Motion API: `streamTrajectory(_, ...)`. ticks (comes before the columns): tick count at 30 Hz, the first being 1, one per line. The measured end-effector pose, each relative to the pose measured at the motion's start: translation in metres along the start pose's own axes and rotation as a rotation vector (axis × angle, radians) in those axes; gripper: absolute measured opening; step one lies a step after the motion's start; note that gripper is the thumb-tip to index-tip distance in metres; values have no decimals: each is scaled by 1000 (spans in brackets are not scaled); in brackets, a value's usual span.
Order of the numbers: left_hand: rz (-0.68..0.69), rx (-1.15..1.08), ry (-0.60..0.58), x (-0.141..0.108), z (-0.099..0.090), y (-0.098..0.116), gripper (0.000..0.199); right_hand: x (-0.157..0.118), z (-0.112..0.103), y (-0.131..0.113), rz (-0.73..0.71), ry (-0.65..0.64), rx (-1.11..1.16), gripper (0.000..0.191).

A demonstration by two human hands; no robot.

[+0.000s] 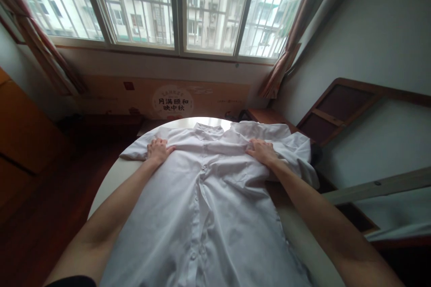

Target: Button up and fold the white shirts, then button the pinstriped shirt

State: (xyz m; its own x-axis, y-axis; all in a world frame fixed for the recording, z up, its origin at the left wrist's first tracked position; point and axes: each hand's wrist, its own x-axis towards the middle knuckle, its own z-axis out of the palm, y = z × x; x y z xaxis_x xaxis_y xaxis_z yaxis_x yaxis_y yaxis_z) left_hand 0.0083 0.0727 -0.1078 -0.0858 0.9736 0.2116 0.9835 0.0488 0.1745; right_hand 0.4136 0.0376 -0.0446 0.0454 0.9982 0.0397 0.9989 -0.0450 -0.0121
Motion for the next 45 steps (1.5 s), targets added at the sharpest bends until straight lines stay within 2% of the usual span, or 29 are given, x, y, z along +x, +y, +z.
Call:
streamTrajectory(3, 43, 48, 5, -1, 9, -3, 35, -3, -6, -3, -5, 100, 13, 26)
streamTrajectory(6, 110, 52, 50, -3, 7, 3, 29, -6, -29, -11, -6, 318, -28, 23)
streamTrajectory(10, 46, -51, 253, 5, -10, 11, 35, 10, -68, -24, 0, 618, -103, 26)
streamTrajectory(13, -6, -97, 391, 18, -24, 14, 36, 39, -85, -30, -42, 707, -118, 30)
streamTrajectory(15, -48, -112, 418, 26, -30, 16, 35, 59, -84, -31, -83, 677, -123, 32)
streamTrajectory(17, -104, -117, 377, 29, -31, 19, 32, 72, -73, -32, -98, 573, -146, 35)
streamTrajectory(19, -86, -113, 306, 24, -29, 27, 27, 72, -56, -37, -84, 466, -183, 38)
streamTrajectory(20, -33, -113, 279, 17, -28, 32, 26, 65, -47, -41, -93, 434, -195, 39)
streamTrajectory(22, 164, -133, 251, -5, -26, 45, 28, 37, -27, -55, -176, 417, -174, 37)
streamTrajectory(24, 407, -190, 207, -38, -25, 57, 29, -3, -7, -73, -323, 398, -67, 34)
streamTrajectory(26, 621, -260, 99, -75, -22, 67, 32, -45, 12, -92, -481, 275, 83, 32)
streamTrajectory(27, 680, -279, 33, -92, -19, 70, 37, -63, 21, -100, -486, 217, 159, 32)
streamTrajectory(29, 707, -273, -93, -121, -11, 73, 49, -89, 37, -114, -425, 107, 246, 33)
streamTrajectory(32, 679, -231, -212, -142, 0, 71, 64, -103, 50, -129, -272, 69, 241, 33)
streamTrajectory(35, 729, -239, -300, -143, -1, 65, 65, -100, 52, -140, -236, 104, 163, 29)
streamTrajectory(38, 765, -299, -383, -137, -10, 59, 63, -92, 49, -147, -299, 77, 112, 20)
streamTrajectory(42, 774, -423, -440, -124, -21, 55, 46, -80, 46, -146, -282, 33, 171, 18)
streamTrajectory(45, 637, -518, -386, -112, -20, 61, 35, -75, 46, -139, -205, 26, 355, 17)
